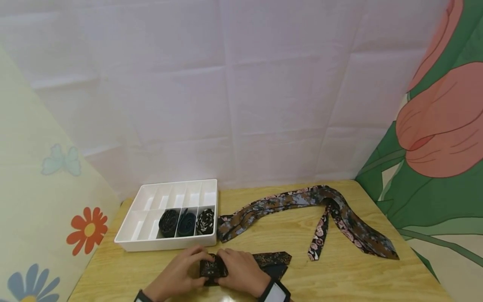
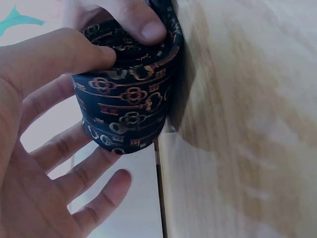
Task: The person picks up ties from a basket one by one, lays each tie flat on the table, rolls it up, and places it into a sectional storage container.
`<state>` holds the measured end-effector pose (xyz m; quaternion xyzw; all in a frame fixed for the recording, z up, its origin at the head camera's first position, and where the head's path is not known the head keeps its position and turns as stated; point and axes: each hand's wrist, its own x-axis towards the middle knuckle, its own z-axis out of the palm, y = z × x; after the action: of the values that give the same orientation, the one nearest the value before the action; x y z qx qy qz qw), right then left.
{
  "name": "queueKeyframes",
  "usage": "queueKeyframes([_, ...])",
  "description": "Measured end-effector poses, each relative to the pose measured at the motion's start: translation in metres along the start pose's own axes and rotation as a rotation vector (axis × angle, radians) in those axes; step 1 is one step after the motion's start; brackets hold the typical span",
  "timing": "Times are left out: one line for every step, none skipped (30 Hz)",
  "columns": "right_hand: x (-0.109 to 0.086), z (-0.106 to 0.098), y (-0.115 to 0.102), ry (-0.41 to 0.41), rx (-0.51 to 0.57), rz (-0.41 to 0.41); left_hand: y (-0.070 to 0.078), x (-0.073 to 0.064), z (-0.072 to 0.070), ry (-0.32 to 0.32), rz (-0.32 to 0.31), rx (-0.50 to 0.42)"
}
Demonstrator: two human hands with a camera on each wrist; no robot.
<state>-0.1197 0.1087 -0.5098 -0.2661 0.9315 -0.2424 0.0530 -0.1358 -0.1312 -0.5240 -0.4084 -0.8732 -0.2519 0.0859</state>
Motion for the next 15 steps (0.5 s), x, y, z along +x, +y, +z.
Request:
queueKeyframes([-0.0001,-0.0004,0.0001,-0.004,0.006,0.001,-0.0004,0.0001,0.0004,0.003,0.002,0.001])
queueKeyframes([-0.0001,-0.0007,0.0002,-0.006,0.013,0.001,-0.0006,0.0002,0.0006,0.007,0.005,0.004])
queueKeyframes([-0.0001,-0.0009,0.0001,-0.005,0.018,-0.004,-0.0010,0.0004,0.0008,0.011,0.005,0.005])
queueKeyframes([-0.0003,-0.0011,-0.0001,-0.003,0.022,-0.008,-0.0011,0.0006,0.0010,0.014,0.004,0.007])
queueKeyframes([-0.0004,-0.0008,0.0001,-0.001,0.025,-0.011,-0.0012,0.0009,0.0010,0.013,-0.001,0.004])
queueKeyframes([-0.0007,-0.0005,0.0002,0.001,0.027,-0.013,-0.0012,0.0012,0.0012,0.011,-0.002,0.006])
queueKeyframes([-0.0006,0.0000,0.0006,0.005,0.025,-0.018,-0.0012,0.0015,0.0013,0.005,-0.004,0.001])
queueKeyframes([-0.0010,0.0005,0.0010,0.006,0.023,-0.020,-0.0011,0.0019,0.0013,-0.004,-0.006,-0.008])
queueKeyframes([-0.0010,0.0010,0.0016,0.007,0.021,-0.022,-0.0010,0.0022,0.0014,-0.013,-0.009,-0.019])
queueKeyframes([-0.0013,0.0014,0.0022,0.006,0.019,-0.021,-0.0007,0.0024,0.0013,-0.021,-0.008,-0.027])
queueKeyframes([-0.0014,0.0017,0.0029,0.003,0.015,-0.019,-0.0004,0.0026,0.0011,-0.026,-0.008,-0.035])
queueKeyframes([-0.0017,0.0018,0.0035,0.000,0.015,-0.017,-0.0003,0.0028,0.0010,-0.026,-0.004,-0.039])
queueKeyframes([-0.0019,0.0018,0.0039,-0.004,0.018,-0.013,0.0001,0.0029,0.0006,-0.026,-0.002,-0.045])
queueKeyframes([-0.0022,0.0017,0.0041,-0.009,0.022,-0.006,0.0004,0.0029,0.0002,-0.021,0.001,-0.044])
queueKeyframes([-0.0022,0.0016,0.0044,-0.011,0.024,-0.003,0.0007,0.0029,-0.0003,-0.014,0.005,-0.040])
